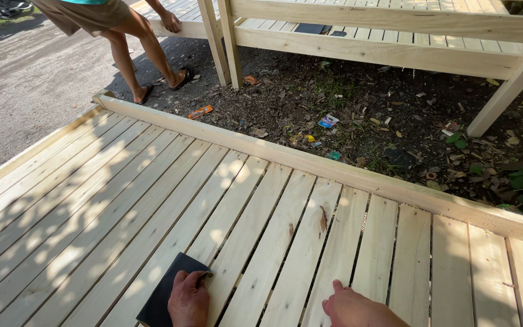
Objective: The person sands the slatted surface of an unfinished wooden furniture frame by hand, rubbing a sheet of sandpaper back and forth across the boards. They work progressively along the slats, steadying the frame with the other hand, and at one point rest a bare foot on the frame while sanding.
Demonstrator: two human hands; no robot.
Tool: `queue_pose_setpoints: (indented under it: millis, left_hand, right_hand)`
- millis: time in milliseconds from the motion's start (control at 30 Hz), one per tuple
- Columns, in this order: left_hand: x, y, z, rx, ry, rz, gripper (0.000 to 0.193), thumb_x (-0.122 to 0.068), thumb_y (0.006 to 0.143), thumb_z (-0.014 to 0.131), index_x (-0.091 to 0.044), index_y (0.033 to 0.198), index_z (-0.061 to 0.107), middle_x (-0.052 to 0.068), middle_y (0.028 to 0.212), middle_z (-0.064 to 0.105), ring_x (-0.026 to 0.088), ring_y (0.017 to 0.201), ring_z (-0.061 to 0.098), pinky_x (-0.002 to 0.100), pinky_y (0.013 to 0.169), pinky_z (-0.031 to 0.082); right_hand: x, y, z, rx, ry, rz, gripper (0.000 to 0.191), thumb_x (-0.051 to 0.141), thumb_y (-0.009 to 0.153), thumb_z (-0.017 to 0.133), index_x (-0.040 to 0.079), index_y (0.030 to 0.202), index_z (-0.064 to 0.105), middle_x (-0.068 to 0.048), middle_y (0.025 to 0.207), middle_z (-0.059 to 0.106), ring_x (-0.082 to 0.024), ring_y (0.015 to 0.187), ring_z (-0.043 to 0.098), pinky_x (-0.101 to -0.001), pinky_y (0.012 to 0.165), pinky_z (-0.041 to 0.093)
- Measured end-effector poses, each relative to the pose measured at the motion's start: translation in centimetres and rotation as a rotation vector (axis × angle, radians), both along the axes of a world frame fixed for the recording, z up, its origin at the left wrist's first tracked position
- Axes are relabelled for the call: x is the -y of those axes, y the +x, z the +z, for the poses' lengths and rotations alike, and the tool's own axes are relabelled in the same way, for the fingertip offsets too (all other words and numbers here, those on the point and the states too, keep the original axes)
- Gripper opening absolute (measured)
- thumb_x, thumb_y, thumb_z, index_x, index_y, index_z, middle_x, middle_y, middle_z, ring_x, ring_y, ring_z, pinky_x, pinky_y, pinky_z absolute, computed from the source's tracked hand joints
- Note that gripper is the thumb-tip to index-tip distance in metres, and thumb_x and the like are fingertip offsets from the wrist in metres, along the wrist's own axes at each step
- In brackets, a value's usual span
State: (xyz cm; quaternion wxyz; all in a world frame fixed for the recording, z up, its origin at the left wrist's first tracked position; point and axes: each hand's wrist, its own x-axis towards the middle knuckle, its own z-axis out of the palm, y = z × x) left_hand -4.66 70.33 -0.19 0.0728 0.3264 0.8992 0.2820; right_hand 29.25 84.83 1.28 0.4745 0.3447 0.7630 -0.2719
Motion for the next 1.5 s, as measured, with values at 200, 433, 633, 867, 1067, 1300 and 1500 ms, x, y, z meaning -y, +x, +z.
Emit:
queue_pose_setpoints:
  millis: [200,433,633,867,1067,1300,1500]
  left_hand:
    - [-5.2,2.0,3.7,-0.014,0.024,-0.100,0.021,-0.017,0.090,0.063,-0.026,0.105,0.077,0.002,0.103,0.062,0.029,0.096,0.067,0.041,0.081,0.055]
    - [-9.1,2.4,3.4,0.032,0.101,-0.103,0.021,-0.016,0.090,0.062,-0.023,0.105,0.077,0.003,0.105,0.062,0.031,0.098,0.065,0.041,0.083,0.054]
    - [2.5,-2.3,-1.8,0.030,-0.002,-0.091,0.022,-0.025,0.086,0.069,-0.027,0.106,0.080,0.004,0.091,0.059,0.022,0.089,0.069,0.037,0.078,0.057]
    - [7.2,-6.8,-7.5,-0.032,0.053,-0.156,0.021,-0.025,0.087,0.070,-0.027,0.104,0.080,0.004,0.091,0.060,0.022,0.088,0.069,0.036,0.078,0.057]
    - [9.2,-5.3,-4.7,-0.020,0.062,-0.104,0.020,-0.024,0.087,0.070,-0.027,0.103,0.080,0.004,0.090,0.060,0.022,0.088,0.069,0.036,0.078,0.057]
    - [-1.7,0.3,2.3,0.052,0.044,-0.092,0.018,-0.022,0.089,0.068,-0.024,0.103,0.078,0.002,0.101,0.060,0.028,0.096,0.065,0.039,0.080,0.054]
    - [4.0,-1.3,0.1,-0.001,0.014,-0.056,0.018,-0.024,0.086,0.072,-0.029,0.102,0.080,0.000,0.093,0.059,0.022,0.089,0.069,0.037,0.074,0.056]
  right_hand:
    - [-0.3,0.8,1.6,-0.004,-0.001,-0.014,0.066,0.029,0.099,0.065,0.021,0.158,0.039,-0.024,0.170,-0.002,-0.035,0.153,0.031,-0.0492,0.117,0.041]
    - [1.0,2.6,3.7,-0.074,0.003,-0.074,0.072,0.033,0.105,0.061,0.026,0.165,0.023,-0.025,0.170,-0.017,-0.037,0.153,0.036,-0.0415,0.126,0.035]
    - [1.3,5.0,2.0,-0.138,0.036,-0.094,0.070,0.022,0.104,0.056,0.036,0.165,0.024,-0.012,0.175,-0.012,-0.028,0.162,0.009,-0.0408,0.129,0.024]
    - [3.5,4.9,-0.1,-0.509,-0.438,-1.724,0.062,0.041,0.109,0.036,0.027,0.166,0.019,-0.005,0.165,0.046,-0.026,0.155,0.039,-0.0405,0.126,0.027]
    - [4.6,3.2,3.7,-0.135,0.011,-0.548,0.061,0.033,0.104,0.054,0.026,0.161,0.037,-0.006,0.172,0.017,-0.022,0.159,0.024,-0.0408,0.128,0.023]
    - [5.6,1.4,8.8,-0.101,0.054,-0.290,0.068,0.024,0.096,0.065,0.033,0.159,0.042,0.000,0.176,-0.004,-0.022,0.161,0.013,-0.0401,0.130,0.023]
    - [6.5,0.9,14.6,-0.068,0.154,-0.285,0.067,0.031,0.102,0.061,0.031,0.162,0.032,0.000,0.176,-0.006,-0.022,0.163,0.009,-0.0424,0.129,0.028]
